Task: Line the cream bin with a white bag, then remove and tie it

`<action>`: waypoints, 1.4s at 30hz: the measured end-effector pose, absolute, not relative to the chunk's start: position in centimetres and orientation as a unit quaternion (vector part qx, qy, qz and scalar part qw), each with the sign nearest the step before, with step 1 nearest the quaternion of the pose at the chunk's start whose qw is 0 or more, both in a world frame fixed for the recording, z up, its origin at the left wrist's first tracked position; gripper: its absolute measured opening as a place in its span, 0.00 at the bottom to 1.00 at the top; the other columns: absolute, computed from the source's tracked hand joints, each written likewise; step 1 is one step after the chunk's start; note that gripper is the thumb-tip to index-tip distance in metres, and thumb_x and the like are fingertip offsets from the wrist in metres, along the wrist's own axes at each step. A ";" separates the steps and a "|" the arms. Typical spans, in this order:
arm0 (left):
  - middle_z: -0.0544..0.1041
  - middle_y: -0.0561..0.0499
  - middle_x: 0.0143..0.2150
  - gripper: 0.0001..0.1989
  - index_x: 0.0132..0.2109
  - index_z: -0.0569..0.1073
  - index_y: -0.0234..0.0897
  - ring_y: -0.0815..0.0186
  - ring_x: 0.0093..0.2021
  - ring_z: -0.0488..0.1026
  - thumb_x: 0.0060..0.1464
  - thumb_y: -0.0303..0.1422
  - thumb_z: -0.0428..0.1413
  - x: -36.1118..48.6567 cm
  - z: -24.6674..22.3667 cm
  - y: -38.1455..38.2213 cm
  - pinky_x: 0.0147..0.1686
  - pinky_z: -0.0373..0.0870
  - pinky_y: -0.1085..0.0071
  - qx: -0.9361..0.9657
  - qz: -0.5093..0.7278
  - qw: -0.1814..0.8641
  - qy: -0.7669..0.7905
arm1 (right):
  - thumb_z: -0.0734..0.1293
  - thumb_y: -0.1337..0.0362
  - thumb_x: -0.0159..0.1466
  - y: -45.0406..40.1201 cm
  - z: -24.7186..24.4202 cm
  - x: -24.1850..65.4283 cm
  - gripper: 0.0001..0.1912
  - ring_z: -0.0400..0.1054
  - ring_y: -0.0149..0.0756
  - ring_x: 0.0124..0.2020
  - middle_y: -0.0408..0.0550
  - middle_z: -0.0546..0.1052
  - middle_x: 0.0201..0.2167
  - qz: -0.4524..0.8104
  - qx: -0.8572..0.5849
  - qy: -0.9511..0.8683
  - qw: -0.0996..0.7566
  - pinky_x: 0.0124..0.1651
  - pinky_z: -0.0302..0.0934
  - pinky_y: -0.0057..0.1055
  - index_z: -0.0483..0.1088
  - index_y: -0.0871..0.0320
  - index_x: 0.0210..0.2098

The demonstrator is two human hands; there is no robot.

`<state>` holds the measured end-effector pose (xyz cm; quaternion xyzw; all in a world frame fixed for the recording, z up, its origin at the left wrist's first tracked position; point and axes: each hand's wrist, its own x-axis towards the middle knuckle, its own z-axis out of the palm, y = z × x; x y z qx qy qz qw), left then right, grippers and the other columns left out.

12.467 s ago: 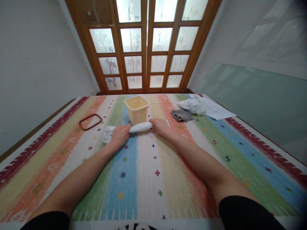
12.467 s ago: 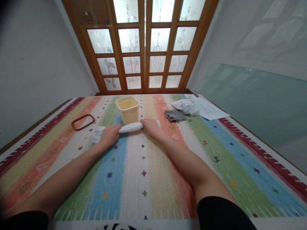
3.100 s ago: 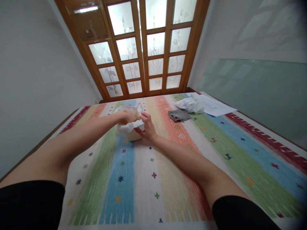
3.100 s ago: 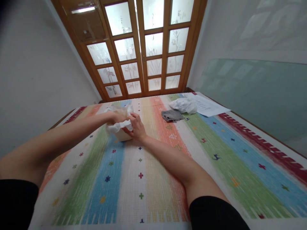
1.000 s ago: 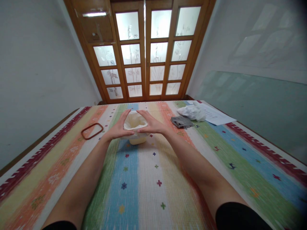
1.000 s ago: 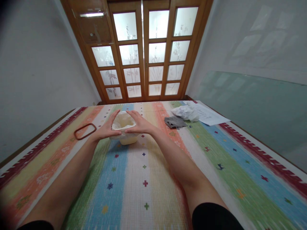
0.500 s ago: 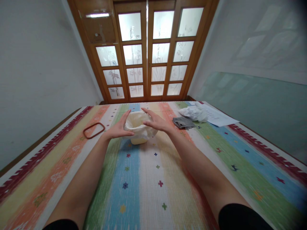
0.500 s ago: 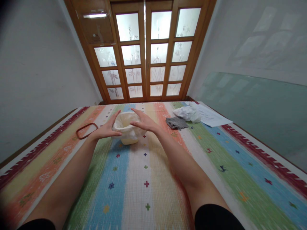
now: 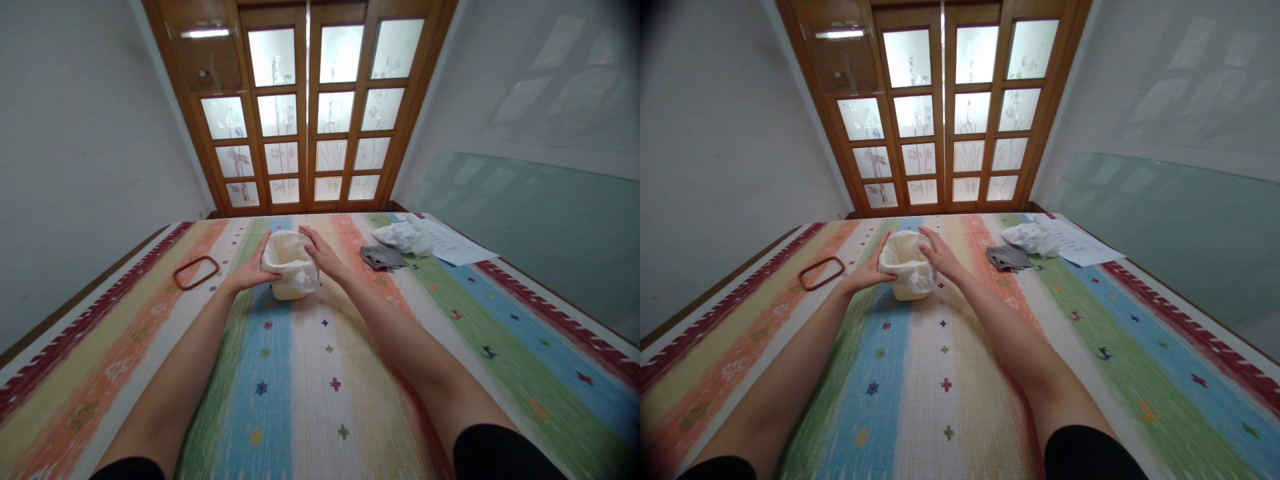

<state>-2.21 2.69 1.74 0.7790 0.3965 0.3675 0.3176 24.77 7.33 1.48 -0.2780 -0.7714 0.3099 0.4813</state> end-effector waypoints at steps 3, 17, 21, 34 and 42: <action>0.44 0.40 0.81 0.68 0.79 0.38 0.48 0.43 0.79 0.47 0.44 0.55 0.71 -2.3 1.1 2.8 0.75 0.46 0.43 0.741 0.396 0.380 0.388 | 0.62 0.26 0.61 7.0 0.3 24.6 0.55 0.55 0.52 0.74 0.62 0.61 0.73 0.293 -0.244 -0.783 0.492 0.76 0.48 0.52 0.55 0.57 0.74; 0.47 0.41 0.81 0.66 0.79 0.39 0.48 0.45 0.79 0.47 0.47 0.58 0.68 -2.9 0.6 3.1 0.75 0.49 0.45 0.734 0.389 0.408 0.379 | 0.69 0.27 0.55 7.6 -1.2 24.7 0.64 0.47 0.57 0.77 0.61 0.54 0.76 0.229 -0.247 -0.826 0.452 0.77 0.42 0.56 0.45 0.53 0.78; 0.43 0.40 0.81 0.68 0.79 0.33 0.50 0.44 0.79 0.46 0.47 0.55 0.70 -3.5 1.3 3.0 0.75 0.48 0.44 0.731 0.388 0.412 0.382 | 0.65 0.26 0.58 7.2 -0.1 25.2 0.59 0.47 0.55 0.77 0.59 0.53 0.77 0.223 -0.238 -0.823 0.465 0.78 0.42 0.54 0.48 0.52 0.77; 0.74 0.45 0.66 0.25 0.63 0.75 0.44 0.50 0.70 0.66 0.64 0.49 0.58 -0.3 7.4 -0.4 0.74 0.56 0.47 0.809 0.418 0.169 0.378 | 0.60 0.23 0.59 7.7 1.0 25.5 0.56 0.57 0.54 0.73 0.59 0.63 0.72 0.329 -0.253 -0.789 0.453 0.75 0.49 0.53 0.58 0.54 0.73; 0.79 0.45 0.54 0.14 0.50 0.80 0.41 0.56 0.56 0.75 0.64 0.40 0.53 3.8 10.3 1.4 0.56 0.75 0.57 0.862 0.318 0.210 0.334 | 0.50 0.27 0.67 7.6 1.1 24.7 0.47 0.57 0.45 0.73 0.51 0.64 0.72 0.404 -0.274 -0.727 0.482 0.76 0.50 0.50 0.62 0.50 0.71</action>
